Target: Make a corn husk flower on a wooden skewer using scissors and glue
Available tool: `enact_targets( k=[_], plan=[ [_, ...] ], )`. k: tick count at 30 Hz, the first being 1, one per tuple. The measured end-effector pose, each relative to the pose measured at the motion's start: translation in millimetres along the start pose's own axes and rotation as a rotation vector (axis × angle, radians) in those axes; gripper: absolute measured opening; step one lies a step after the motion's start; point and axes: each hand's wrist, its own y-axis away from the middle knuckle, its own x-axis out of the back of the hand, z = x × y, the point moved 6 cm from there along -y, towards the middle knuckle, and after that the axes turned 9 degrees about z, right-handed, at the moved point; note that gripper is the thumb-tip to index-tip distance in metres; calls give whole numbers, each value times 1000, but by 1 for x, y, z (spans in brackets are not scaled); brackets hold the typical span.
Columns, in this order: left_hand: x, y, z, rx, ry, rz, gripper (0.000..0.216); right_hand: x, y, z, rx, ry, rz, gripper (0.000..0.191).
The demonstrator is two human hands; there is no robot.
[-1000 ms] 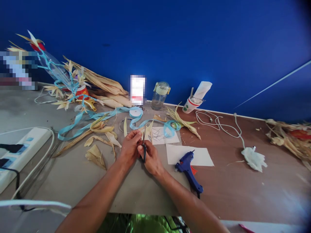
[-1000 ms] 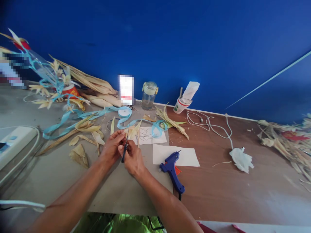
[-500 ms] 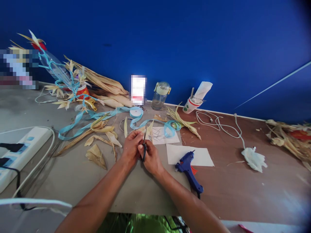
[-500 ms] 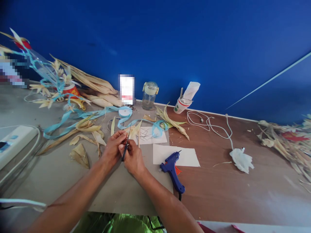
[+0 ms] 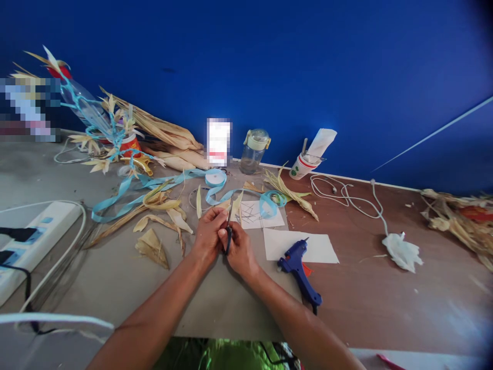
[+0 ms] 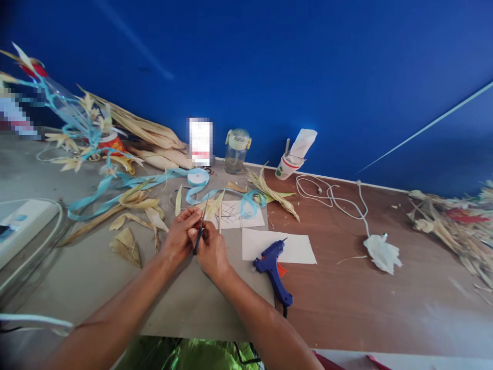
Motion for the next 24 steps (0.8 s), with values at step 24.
enact_targets(
  k=[24],
  plan=[
    [5,-7,3,-16,-39,-60,24,19,-11,-11,-166,-275,80,35]
  ],
)
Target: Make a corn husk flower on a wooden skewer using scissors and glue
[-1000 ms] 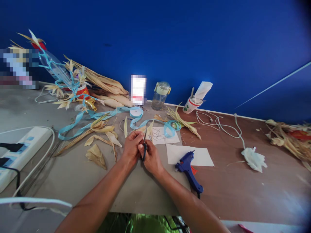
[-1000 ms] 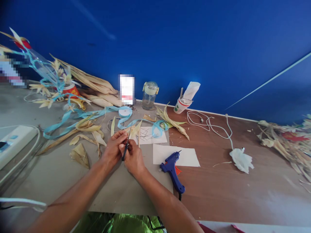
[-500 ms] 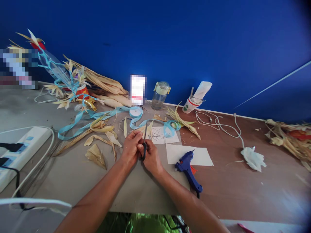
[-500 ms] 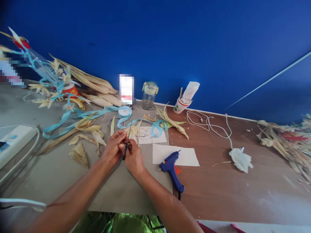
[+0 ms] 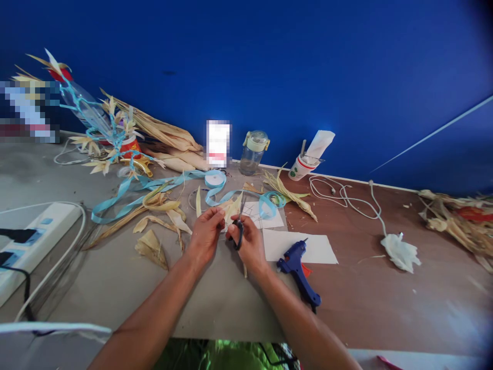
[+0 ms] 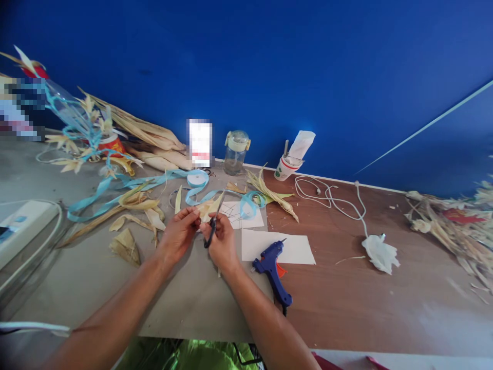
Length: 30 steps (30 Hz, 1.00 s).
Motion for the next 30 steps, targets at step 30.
enact_targets(
  k=[30],
  plan=[
    [-4,8,1,-27,-16,48,32,-17,16,10,127,224,-113,28]
  ],
)
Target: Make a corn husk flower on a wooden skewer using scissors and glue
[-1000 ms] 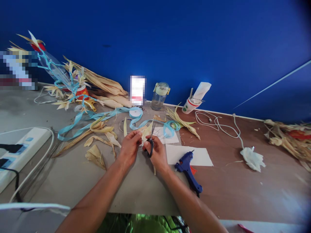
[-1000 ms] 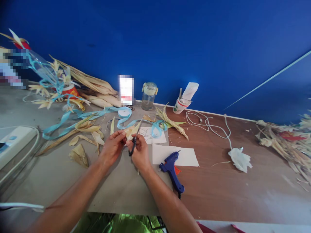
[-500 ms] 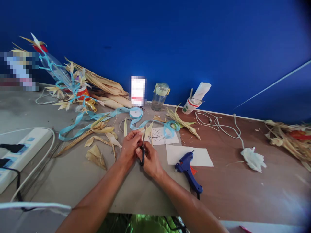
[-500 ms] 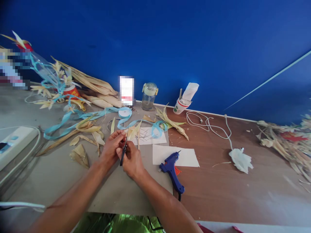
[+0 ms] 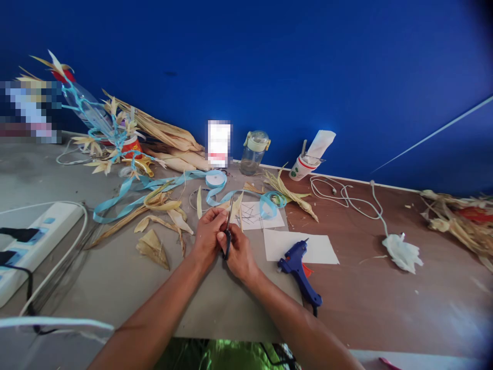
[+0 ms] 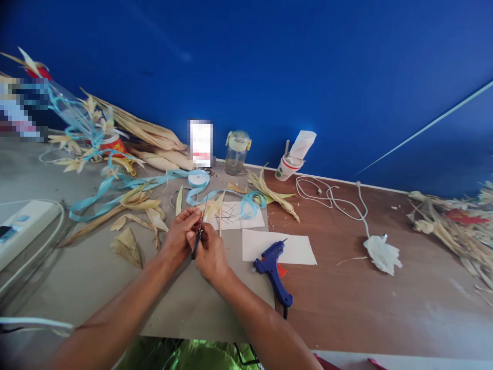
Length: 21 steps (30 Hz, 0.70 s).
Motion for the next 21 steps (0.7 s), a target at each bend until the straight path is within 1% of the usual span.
enact_targets(
  k=[9,13,21],
  plan=[
    [-1,0,-1,17,23,7,31,1,0,0,13,60,17,29],
    [0,-1,-3,6,21,6,31,0,0,2,10,44,19,31],
    [0,-3,-4,5,24,9,30,0,-1,9,35,64,34,29]
  ],
)
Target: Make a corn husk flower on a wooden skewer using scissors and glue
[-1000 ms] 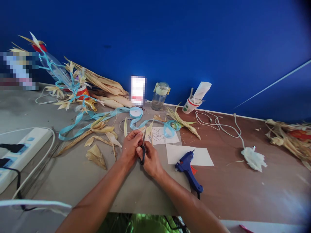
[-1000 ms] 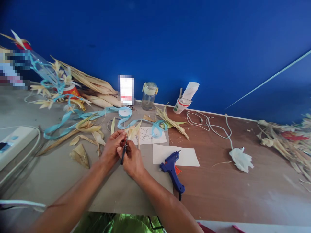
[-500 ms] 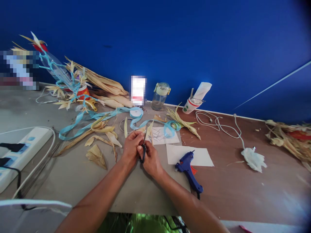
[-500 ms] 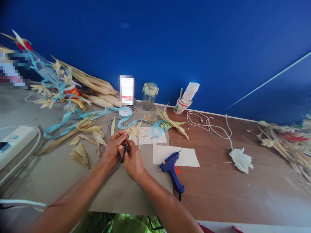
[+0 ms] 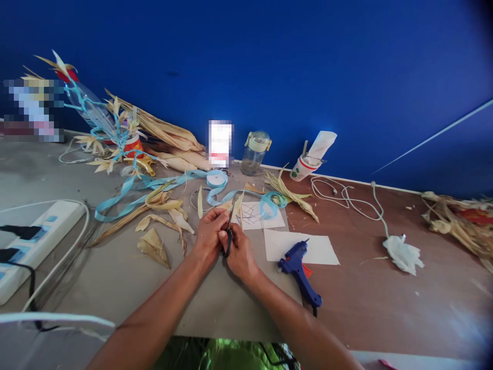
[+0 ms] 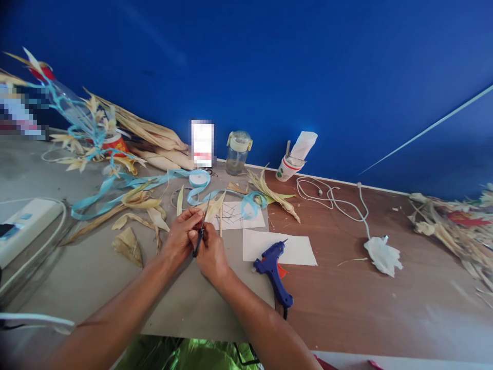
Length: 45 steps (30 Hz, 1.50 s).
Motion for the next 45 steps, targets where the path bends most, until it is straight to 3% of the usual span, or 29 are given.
enact_targets(
  k=[4,9,16,20,30,34,38,45],
  plan=[
    [0,1,1,0,7,-11,29,-1,0,2,1,-11,9,29],
    [1,2,2,61,34,-8,28,4,-6,-2,-108,-180,31,29],
    [1,-3,7,28,-138,-129,20,44,-26,-9,-139,-368,263,40],
    [-3,0,5,7,-347,-239,18,48,-31,-8,-145,-417,202,42],
    [-10,7,6,-53,-480,-336,14,47,-29,-4,-182,-390,141,40],
    [-9,8,6,-15,-443,-351,14,46,-28,-5,-184,-401,109,37],
    [-7,7,5,67,-346,-352,18,48,-28,-5,-198,-433,165,36],
    [-1,0,8,60,-299,-303,24,52,-29,-2,-168,-467,216,36]
  ],
)
